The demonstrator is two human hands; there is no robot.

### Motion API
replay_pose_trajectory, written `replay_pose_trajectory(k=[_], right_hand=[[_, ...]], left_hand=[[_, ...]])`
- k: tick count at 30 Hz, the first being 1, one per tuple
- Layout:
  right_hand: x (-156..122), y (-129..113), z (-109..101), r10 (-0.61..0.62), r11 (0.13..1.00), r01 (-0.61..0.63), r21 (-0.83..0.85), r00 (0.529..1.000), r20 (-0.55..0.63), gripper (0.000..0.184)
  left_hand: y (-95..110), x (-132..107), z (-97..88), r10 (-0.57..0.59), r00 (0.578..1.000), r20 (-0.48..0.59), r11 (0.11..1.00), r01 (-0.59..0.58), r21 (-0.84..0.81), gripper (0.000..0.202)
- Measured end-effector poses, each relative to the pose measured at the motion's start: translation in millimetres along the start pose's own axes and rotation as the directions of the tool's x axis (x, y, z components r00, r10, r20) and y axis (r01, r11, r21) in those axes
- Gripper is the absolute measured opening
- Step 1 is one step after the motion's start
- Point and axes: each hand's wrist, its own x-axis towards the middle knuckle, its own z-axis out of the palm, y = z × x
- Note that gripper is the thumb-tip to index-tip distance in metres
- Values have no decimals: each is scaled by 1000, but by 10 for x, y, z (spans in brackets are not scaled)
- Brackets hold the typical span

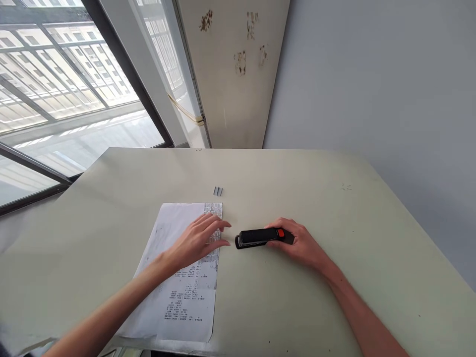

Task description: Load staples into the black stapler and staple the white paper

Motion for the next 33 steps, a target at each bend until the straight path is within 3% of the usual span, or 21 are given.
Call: replay_pose_trajectory(k=[4,7,10,13,16,20,24,28,33], right_hand=[[-4,-41,-7,30,1000,-30,5,1000,5,34],[-8,-95,-7,18,1000,-18,-3,1000,-10,34],[-8,-122,-13,-6,1000,5,-12,1000,-28,34],[3,-87,-26,-21,1000,21,-21,999,-32,34],[18,-17,-38,-31,998,30,-51,999,-31,36],[37,42,-44,-33,997,30,-78,998,-43,37],[47,37,-44,-37,997,34,-70,999,-38,39],[38,-7,-38,-43,997,40,-63,998,-52,39],[23,-35,-28,-26,997,21,-71,998,-65,41]], left_hand=[[61,-520,-378,-112,991,70,993,109,48,27],[172,-992,-558,-128,980,151,991,119,67,36],[299,-1371,-617,-183,962,201,980,161,120,71],[415,-1590,-581,-215,942,258,971,176,165,108],[518,-1695,-498,-227,923,309,966,173,194,120],[606,-1788,-434,-263,917,301,956,207,206,101],[605,-1859,-469,-236,931,279,968,200,151,83],[607,-1836,-493,-127,967,221,992,117,55,63],[690,-1744,-395,-137,984,118,990,130,60,64]])
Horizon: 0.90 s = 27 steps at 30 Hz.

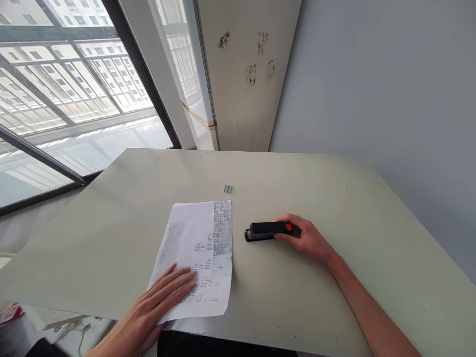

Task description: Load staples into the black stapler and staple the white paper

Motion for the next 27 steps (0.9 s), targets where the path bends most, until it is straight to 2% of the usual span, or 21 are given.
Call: replay_pose_trajectory(k=[4,11,21,23,27], right_hand=[[-19,-21,3,1,1000,-1,1,1000,9,42],[-55,-154,81,12,1000,-12,-4,1000,12,42],[-117,-276,176,21,1000,-22,18,999,27,38],[-128,-276,188,13,999,-14,32,999,34,37],[-139,-258,190,2,998,-7,60,997,74,35]], left_hand=[[32,13,68,-9,998,-61,1000,8,-19,61],[-15,21,46,13,1000,0,999,-13,-47,70],[103,173,0,74,995,68,997,-72,-30,89],[100,191,12,68,994,88,998,-66,-17,88],[109,212,16,48,988,147,999,-49,6,74]])
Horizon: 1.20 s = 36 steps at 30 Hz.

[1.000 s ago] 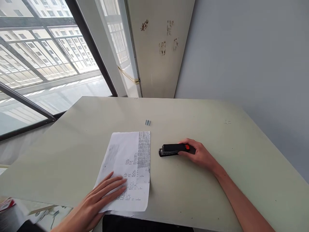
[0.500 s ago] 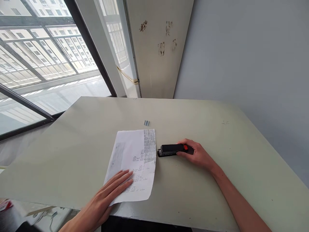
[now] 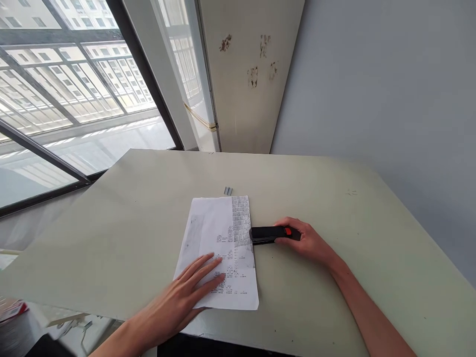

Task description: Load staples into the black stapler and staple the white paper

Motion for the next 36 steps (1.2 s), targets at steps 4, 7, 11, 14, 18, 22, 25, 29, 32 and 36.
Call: replay_pose_trajectory(k=[4,7,11,14,18,22,25,29,32,36], right_hand=[[14,-29,-93,14,1000,-14,-1,997,78,37],[50,-127,-203,30,997,-20,-80,991,134,43],[134,-360,-209,32,990,-9,-139,986,162,54],[223,-540,-56,18,987,2,-162,993,120,60],[351,-677,168,-11,975,22,-219,999,52,63],[435,-720,272,-2,948,19,-318,999,53,66],[448,-730,312,16,929,20,-369,995,94,67],[418,-744,363,25,911,23,-412,994,111,66],[391,-778,393,29,899,11,-439,996,83,67],[385,-825,425,62,882,-24,-471,996,65,68]], left_hand=[[40,79,-44,43,999,-14,997,-43,-62,111],[37,256,-78,56,998,-7,996,-56,-66,105],[-64,613,-68,147,988,-45,989,-148,-27,67],[-155,824,-2,227,973,-49,974,-226,27,65],[-212,923,116,232,969,-84,972,-227,69,66],[-236,937,213,233,966,-111,971,-226,79,64],[-244,961,256,212,972,-98,976,-205,78,62],[-237,999,272,194,974,-120,980,-187,66,63],[-231,1014,273,191,972,-134,981,-184,58,63],[-226,1021,278,176,977,-118,984,-170,61,60]])
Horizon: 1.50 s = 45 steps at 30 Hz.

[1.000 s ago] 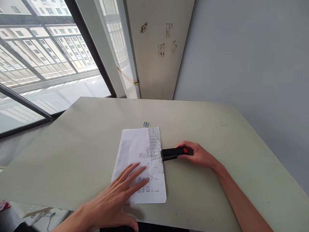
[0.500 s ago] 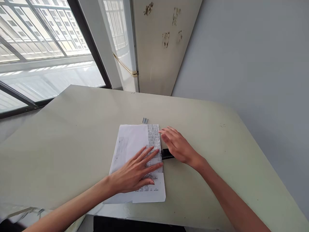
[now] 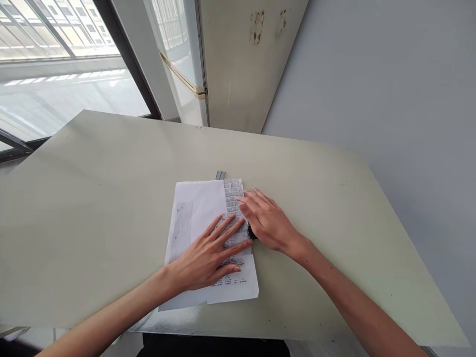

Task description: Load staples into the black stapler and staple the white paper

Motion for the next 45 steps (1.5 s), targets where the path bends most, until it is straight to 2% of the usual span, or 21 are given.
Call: replay_pose_trajectory(k=[9,17,24,30,33,39,45], right_hand=[[18,-26,64,26,993,-26,-117,1000,-4,69],[26,-51,81,31,991,-30,-132,1000,3,66],[36,-72,78,36,989,-38,-141,999,-16,57],[48,-86,126,14,981,-24,-192,998,-57,54],[42,-71,113,17,985,-26,-171,998,-56,54],[19,-27,7,88,996,-87,-25,996,12,55],[20,5,1,90,996,-90,-3,996,8,55]], left_hand=[[19,4,-7,0,1000,-15,1000,0,-11,59],[17,-7,10,-9,1000,-23,1000,8,-21,62],[28,6,-11,-10,1000,-7,1000,10,-17,57],[16,1,52,-12,999,-38,999,11,-35,60],[16,0,72,-12,999,-53,999,10,-41,61],[24,3,60,-11,999,-52,999,9,-51,56],[32,9,26,-10,1000,-28,999,9,-50,55]])
